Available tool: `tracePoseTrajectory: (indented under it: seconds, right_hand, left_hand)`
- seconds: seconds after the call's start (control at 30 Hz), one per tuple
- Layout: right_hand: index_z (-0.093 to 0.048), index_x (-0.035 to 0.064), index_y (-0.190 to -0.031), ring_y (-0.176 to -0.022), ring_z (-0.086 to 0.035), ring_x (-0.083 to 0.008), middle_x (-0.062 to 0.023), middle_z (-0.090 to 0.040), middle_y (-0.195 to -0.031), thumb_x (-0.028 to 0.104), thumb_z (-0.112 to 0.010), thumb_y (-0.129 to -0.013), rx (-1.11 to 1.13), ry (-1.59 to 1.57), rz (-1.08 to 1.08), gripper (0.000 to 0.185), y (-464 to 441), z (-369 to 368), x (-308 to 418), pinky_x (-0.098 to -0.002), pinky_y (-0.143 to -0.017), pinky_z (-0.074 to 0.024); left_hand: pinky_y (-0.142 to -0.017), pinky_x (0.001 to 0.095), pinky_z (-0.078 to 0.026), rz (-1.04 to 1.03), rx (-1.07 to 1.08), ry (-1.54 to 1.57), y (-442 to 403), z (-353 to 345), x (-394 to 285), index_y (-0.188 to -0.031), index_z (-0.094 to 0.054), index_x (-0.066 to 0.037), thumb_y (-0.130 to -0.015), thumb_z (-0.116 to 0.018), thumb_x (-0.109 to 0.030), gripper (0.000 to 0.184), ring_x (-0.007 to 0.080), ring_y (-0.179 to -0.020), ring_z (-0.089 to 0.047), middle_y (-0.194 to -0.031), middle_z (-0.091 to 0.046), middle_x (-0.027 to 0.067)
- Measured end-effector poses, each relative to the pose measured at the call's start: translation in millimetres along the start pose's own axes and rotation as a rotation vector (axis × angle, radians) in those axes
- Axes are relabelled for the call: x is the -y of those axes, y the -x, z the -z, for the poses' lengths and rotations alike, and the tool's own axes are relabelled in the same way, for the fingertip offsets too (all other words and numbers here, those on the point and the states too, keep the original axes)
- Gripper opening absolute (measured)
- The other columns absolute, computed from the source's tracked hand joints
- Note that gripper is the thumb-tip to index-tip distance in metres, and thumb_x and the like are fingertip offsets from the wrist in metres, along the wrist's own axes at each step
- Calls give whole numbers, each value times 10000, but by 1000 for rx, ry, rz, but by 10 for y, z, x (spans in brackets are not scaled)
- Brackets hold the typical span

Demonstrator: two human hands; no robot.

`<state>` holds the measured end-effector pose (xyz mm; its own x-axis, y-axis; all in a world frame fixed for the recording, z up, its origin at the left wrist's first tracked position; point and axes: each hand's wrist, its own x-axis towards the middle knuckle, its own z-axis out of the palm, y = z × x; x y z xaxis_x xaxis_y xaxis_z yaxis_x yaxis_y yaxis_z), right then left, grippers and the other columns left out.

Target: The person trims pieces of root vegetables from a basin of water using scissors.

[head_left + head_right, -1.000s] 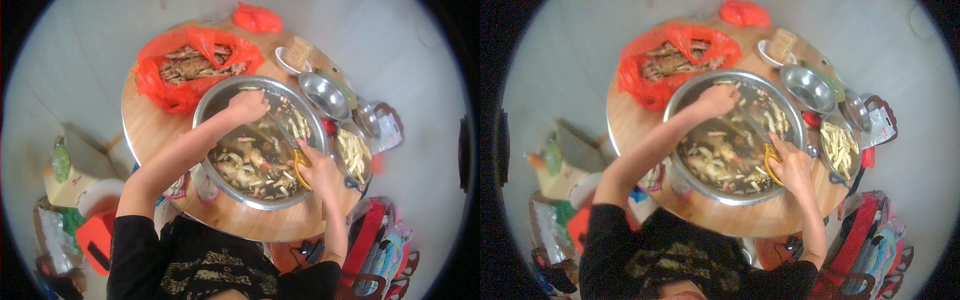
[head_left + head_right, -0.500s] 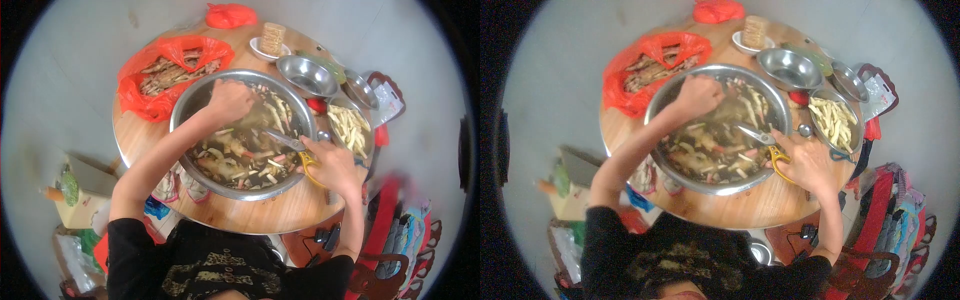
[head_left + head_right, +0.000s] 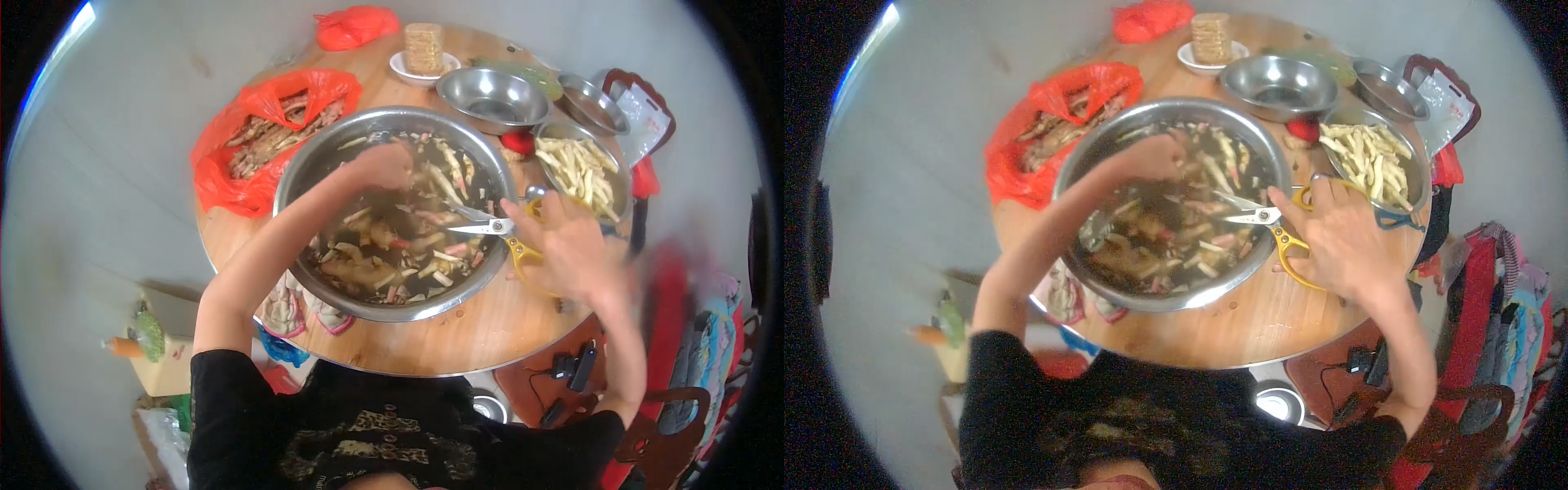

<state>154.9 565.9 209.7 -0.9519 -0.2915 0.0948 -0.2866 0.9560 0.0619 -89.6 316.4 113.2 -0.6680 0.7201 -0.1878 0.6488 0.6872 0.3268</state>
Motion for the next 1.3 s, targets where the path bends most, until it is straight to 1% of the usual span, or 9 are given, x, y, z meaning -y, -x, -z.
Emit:
tracePoseTrajectory:
  seconds: [0.17, 0.27, 0.4, 0.67, 0.83, 0.9, 1.0, 1.1, 1.3]
  right_hand:
    - [-613, 118, -1358, -1149, -536, -370, -215, -569, -1186, 272, -759, -710, -10, 211, 246, 682, -210, -82, -148, -445, -936, -459]
    - [-645, 83, -1303, -1099, -573, -355, -204, -605, -1153, 267, -747, -693, 240, 165, 213, 646, -365, 143, -97, -442, -913, -481]
    - [-678, 98, -1251, -1019, -612, -334, -168, -637, -1043, 226, -754, -658, 16, 69, 293, 611, -279, 361, -238, -435, -883, -500]
    - [-588, 85, -1248, -893, -647, -288, -166, -651, -955, 391, -757, -818, -379, -839, -15, 554, -682, -300, -206, -397, -806, -493]
    - [-551, 58, -1246, -996, -665, -238, -173, -674, -1041, 399, -753, -879, -423, -1074, -22, 540, -1333, -599, 235, -385, -825, -510]
    - [-514, 44, -1305, -760, -614, -99, -59, -601, -852, 299, -770, -890, -328, -1296, -11, 551, -1543, -657, 379, -294, -677, -481]
    - [-506, 49, -1315, -706, -609, -94, -66, -599, -837, 225, -746, -897, -177, -1506, -76, 513, -1609, -572, 493, -294, -669, -472]
    - [-540, 0, -1244, -968, -671, -307, -209, -682, -1042, 159, -699, -865, -406, -1445, 34, 441, -1772, -750, 415, -416, -847, -507]
    - [-553, 71, -1240, -1008, -665, -397, -228, -682, -1072, 151, -675, -865, -669, -972, -177, 402, -1529, -267, -23, -444, -841, -511]
  left_hand:
    - [-841, 472, -529, 48, -142, -221, 325, 611, -16, -989, -746, -82, -764, -692, -379, 376, 364, -963, -680, -996, -713, 205]
    - [-817, 444, -536, 65, -349, -137, 605, 774, 87, -907, -746, -53, -763, -711, -351, 333, 341, -899, -686, -925, -713, 201]
    - [-748, 343, -525, 215, -210, 153, 1109, 1254, -227, -854, -730, -5, -787, -744, -242, 246, 241, -763, -677, -794, -676, 135]
    - [-547, 206, -438, 409, -317, 793, 1486, 1349, -165, -993, -681, 36, -913, -677, -159, 210, 88, -666, -622, -835, -694, 89]
    - [-524, 192, -421, 302, -371, 1081, 1360, 920, -115, -1019, -644, 25, -956, -609, -147, 186, 84, -609, -571, -834, -703, 120]
    - [-506, 213, -399, 281, -375, 1296, 1305, 788, -185, -1009, -627, 9, -970, -573, -151, 173, 84, -578, -537, -824, -699, 122]
    - [-497, 229, -380, 277, -417, 1305, 1212, 582, -186, -996, -638, 9, -969, -584, -179, 197, 86, -585, -548, -812, -700, 117]
    - [-542, 273, -413, 369, -477, 1135, 1081, 327, -40, -964, -665, -6, -973, -592, -259, 263, 136, -607, -589, -736, -670, 85]
    - [-725, 443, -525, 406, -594, 76, 884, 15, 392, -945, -690, -52, -942, -607, -416, 373, 369, -728, -666, -769, -686, 160]
